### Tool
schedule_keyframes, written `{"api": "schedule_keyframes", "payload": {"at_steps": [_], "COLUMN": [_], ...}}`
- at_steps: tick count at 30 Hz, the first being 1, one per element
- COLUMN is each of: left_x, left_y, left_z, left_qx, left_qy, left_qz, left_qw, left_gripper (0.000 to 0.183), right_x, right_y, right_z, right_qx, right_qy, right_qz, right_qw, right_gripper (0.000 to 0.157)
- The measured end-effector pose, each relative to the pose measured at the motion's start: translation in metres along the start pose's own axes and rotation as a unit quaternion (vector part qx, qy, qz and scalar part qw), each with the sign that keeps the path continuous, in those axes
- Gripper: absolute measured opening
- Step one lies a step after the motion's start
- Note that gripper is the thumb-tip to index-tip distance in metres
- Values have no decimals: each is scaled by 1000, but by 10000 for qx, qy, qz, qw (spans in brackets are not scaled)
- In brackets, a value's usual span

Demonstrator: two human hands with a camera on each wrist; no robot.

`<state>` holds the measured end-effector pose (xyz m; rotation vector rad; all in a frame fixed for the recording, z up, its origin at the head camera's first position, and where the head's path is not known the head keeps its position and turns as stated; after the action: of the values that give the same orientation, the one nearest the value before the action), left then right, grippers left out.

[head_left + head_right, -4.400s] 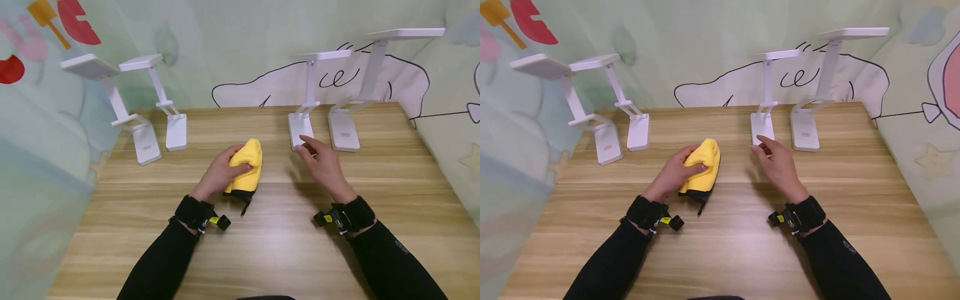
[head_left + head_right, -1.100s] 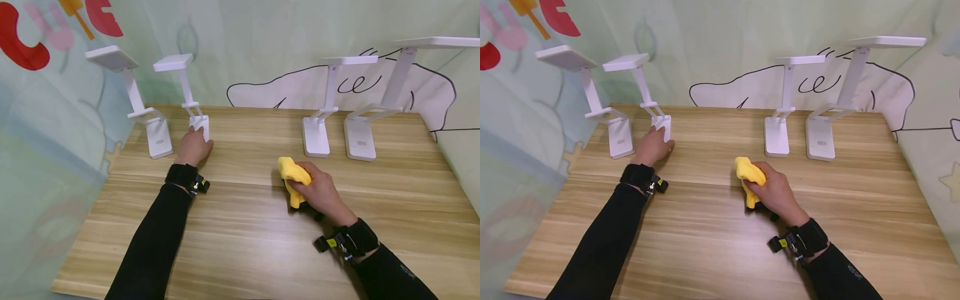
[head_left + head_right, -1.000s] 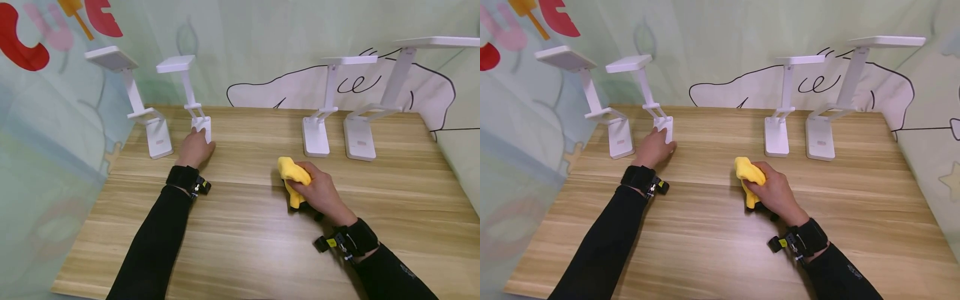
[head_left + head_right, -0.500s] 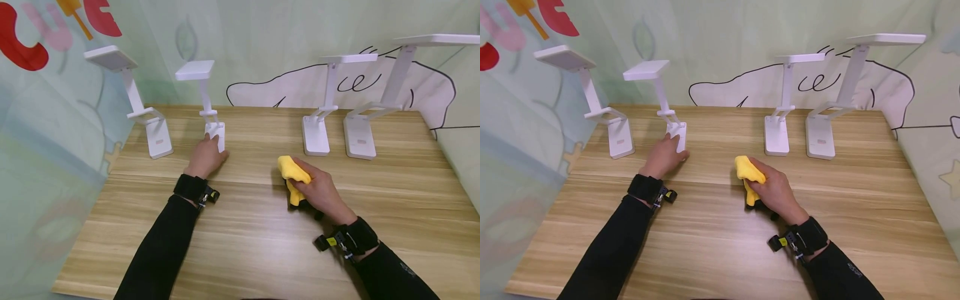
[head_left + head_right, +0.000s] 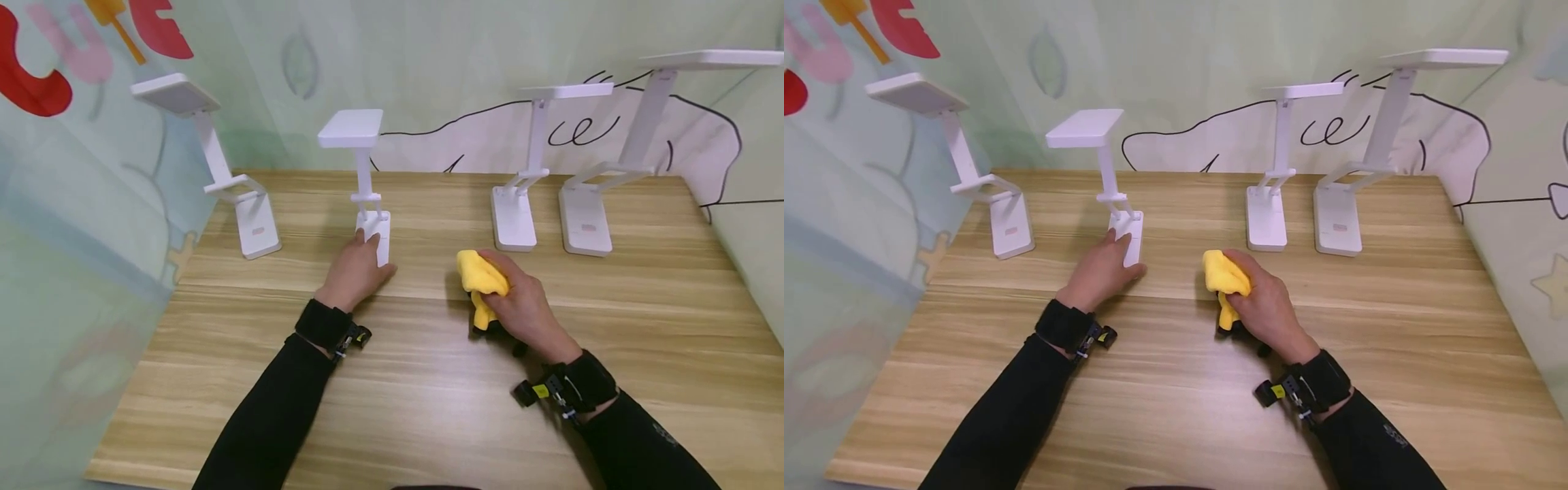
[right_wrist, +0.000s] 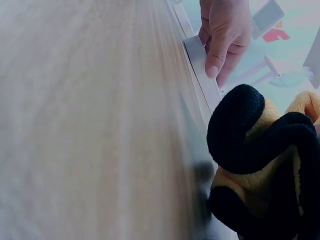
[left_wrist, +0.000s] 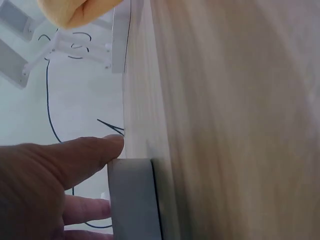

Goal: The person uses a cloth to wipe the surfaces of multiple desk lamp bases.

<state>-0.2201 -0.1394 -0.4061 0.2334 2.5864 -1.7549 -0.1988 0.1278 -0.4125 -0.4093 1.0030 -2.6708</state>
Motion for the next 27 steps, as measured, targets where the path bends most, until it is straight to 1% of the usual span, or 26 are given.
{"api": "schedule_keyframes", "payload": {"at_steps": [3,5,8,11,13,15,19,23,27], "left_x": [-5,-8,-13,-19,-23,-27,-33,-37,-40], "left_y": [4,6,11,16,19,22,24,26,29], "left_z": [-8,-15,-25,-36,-43,-52,-66,-73,-77], "left_qx": [84,130,215,230,224,258,506,713,762], "left_qy": [134,216,329,436,560,777,1248,1503,1683], "left_qz": [26,87,267,526,647,669,519,449,530], "left_qw": [9999,9996,9989,9974,9961,9944,9895,9850,9814], "left_gripper": [75,76,78,80,79,77,72,70,69], "right_x": [1,1,1,1,1,2,3,3,4], "right_y": [-2,-3,-6,-9,-10,-11,-11,-13,-16], "right_z": [2,0,-3,-6,-7,-8,-10,-10,-11], "right_qx": [-86,-93,-65,1,14,22,-9,-82,-173], "right_qy": [-70,-14,176,396,508,596,652,707,770], "right_qz": [-88,-144,-218,-249,-237,-212,-203,-222,-183], "right_qw": [9999,9999,9996,9989,9984,9980,9977,9972,9967], "right_gripper": [62,58,55,54,54,54,54,54,54]}}
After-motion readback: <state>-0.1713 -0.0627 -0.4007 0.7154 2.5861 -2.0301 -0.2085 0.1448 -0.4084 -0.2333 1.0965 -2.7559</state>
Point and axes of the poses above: each hand's wrist, its own x-axis towards the middle knuckle, its own y-axis out of the palm, z = x × y, the point moved 7 cm from there along x, towards the middle knuckle, and after that the axes turned 2 degrees about z, right-handed, at the moved point
